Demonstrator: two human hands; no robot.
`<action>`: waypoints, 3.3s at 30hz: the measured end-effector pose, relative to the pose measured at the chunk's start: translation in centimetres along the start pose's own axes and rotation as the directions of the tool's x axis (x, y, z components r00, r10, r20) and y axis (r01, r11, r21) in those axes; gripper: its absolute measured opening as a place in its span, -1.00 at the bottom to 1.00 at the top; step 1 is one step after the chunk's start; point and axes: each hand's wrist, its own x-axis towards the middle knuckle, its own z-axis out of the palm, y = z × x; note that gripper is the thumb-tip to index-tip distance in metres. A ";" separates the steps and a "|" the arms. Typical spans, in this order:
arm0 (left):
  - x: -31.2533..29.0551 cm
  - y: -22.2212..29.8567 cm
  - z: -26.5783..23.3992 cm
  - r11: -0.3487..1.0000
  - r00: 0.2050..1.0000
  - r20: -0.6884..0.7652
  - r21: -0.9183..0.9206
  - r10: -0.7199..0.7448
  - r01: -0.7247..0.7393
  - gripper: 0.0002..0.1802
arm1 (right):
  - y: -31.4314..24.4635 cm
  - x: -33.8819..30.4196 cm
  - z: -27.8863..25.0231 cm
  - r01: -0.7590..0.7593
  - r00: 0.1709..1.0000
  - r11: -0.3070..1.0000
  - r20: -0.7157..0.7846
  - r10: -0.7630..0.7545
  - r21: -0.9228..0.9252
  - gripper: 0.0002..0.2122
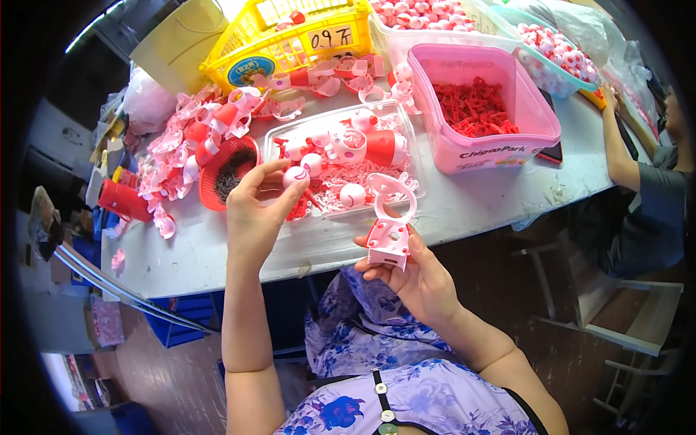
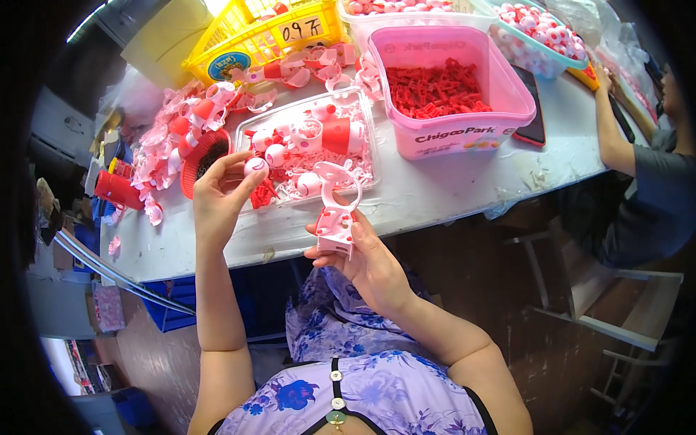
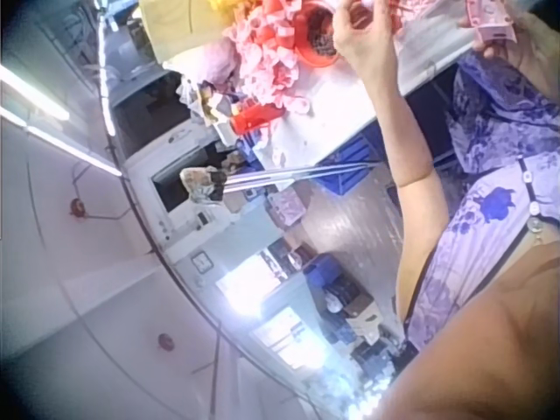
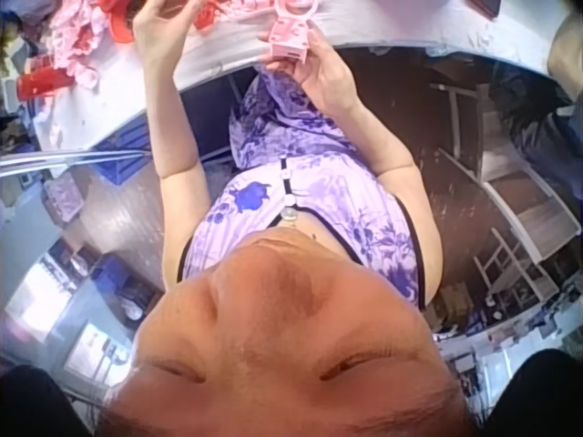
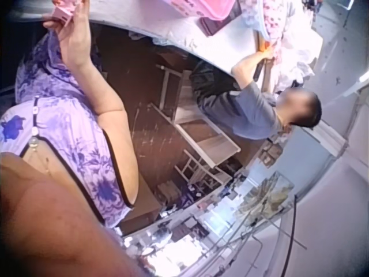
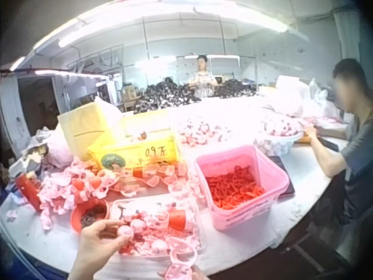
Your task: The person assembles small plastic pig figurines by hand. They pick up various pink and white plastic components, including heads, bodies, and limbs, and snap them together to form complete figures. The person repeatedly assembles and disassembles the toys, handling them one at a time.
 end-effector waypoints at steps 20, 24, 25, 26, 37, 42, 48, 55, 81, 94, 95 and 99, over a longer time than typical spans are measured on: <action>-16.7 -7.8 -4.1 0.922 0.926 -0.290 0.366 0.243 -0.127 -0.54 | 1.0 0.6 1.2 -0.029 1.000 0.997 -0.006 0.029 -0.072 -0.52; -17.7 -8.3 -3.0 0.934 0.897 -0.373 0.342 0.237 -0.104 -0.55 | 1.5 0.8 2.0 -0.056 0.998 0.991 0.010 0.058 -0.123 -0.51; -17.7 -8.4 -2.7 0.947 0.894 -0.391 0.305 0.216 -0.095 -0.55 | 1.7 0.8 2.1 -0.056 0.998 0.991 0.014 0.058 -0.122 -0.51; -17.5 -8.4 -2.3 0.968 0.887 -0.429 0.241 0.170 -0.069 -0.57 | 1.8 0.8 2.2 -0.053 0.998 0.991 0.017 0.055 -0.122 -0.51; -16.5 -7.6 -1.5 0.932 0.857 -0.449 -0.351 -0.252 0.090 -0.61 | 2.6 0.6 2.6 -0.064 0.995 0.989 0.065 0.073 -0.133 -0.52; -17.3 -7.6 -2.1 0.856 0.875 -0.403 -0.516 -0.269 0.026 -0.63 | 2.2 -0.1 2.7 -0.034 0.998 0.991 0.057 0.042 -0.129 -0.52; -17.6 -8.3 -1.7 0.935 0.917 -0.371 -0.355 -0.145 0.004 -0.52 | 2.0 -0.4 2.1 -0.025 0.999 0.994 0.029 0.028 -0.110 -0.52; -17.5 -7.9 -1.3 0.935 0.874 -0.439 -0.352 -0.208 0.046 -0.65 | 1.9 0.0 2.0 -0.048 0.998 0.995 0.025 0.050 -0.089 -0.52; -17.2 -6.9 -1.4 0.958 0.924 -0.365 -0.285 -0.117 0.009 -0.51 | 2.5 -0.7 2.5 -0.095 0.995 0.989 -0.045 0.090 -0.112 -0.49; -17.2 -7.5 -1.0 0.892 0.882 -0.390 -0.446 -0.265 0.071 -0.71 | 3.2 0.1 2.0 -0.131 0.988 0.987 0.075 0.138 -0.092 -0.52; -17.0 -7.4 -1.1 0.849 0.879 -0.350 -0.517 -0.324 0.107 -0.71 | 3.2 0.2 2.0 -0.129 0.987 0.987 0.088 0.138 -0.097 -0.51; -17.0 -6.9 -2.0 0.720 0.897 -0.193 -0.672 -0.398 0.175 -0.63 | 3.3 -0.4 2.7 -0.160 0.982 0.983 0.090 0.168 -0.091 -0.50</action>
